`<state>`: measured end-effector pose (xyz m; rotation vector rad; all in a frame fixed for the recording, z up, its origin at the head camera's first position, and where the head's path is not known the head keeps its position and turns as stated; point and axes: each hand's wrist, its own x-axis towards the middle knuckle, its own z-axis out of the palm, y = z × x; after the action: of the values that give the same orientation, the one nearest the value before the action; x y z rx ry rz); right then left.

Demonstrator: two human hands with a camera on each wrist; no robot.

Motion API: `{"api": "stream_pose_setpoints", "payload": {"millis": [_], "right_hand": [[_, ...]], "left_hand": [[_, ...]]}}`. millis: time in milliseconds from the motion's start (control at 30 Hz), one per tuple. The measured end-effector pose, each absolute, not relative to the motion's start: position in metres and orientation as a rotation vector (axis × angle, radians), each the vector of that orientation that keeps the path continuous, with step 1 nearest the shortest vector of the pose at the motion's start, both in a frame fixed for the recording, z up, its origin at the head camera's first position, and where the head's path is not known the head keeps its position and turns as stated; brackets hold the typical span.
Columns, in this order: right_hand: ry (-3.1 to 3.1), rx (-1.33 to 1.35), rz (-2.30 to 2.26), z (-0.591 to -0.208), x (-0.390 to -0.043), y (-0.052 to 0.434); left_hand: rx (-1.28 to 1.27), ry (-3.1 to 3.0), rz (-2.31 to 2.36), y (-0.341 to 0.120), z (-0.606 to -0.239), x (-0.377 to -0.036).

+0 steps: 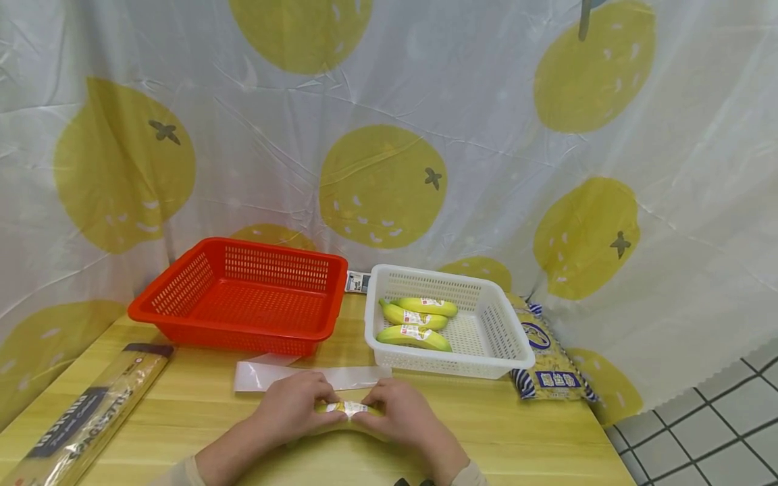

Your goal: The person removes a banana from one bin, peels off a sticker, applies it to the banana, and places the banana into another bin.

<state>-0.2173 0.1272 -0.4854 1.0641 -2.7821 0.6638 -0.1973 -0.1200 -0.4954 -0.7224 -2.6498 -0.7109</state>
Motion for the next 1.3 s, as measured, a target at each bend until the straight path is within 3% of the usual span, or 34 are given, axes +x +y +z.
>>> {"api": "stream_pose_setpoints", "payload": {"millis": [500, 933, 1300], "right_hand": [[-2.769, 1.098, 0.558, -0.48, -0.216, 0.132], [-2.746, 1.036, 0.508, -0.486, -0.2, 0.16], [-2.779, 1.084, 0.829, -0.478, -0.192, 0.198]], "left_hand": [[-0.707, -2.611, -0.707, -0.12, -0.499, -0.201], [-0.617, -2.476, -1.725, -0.09, -0.476, -0.232], [-0.173, -2.254, -2.141, -0.058, -0.481, -0.259]]}}
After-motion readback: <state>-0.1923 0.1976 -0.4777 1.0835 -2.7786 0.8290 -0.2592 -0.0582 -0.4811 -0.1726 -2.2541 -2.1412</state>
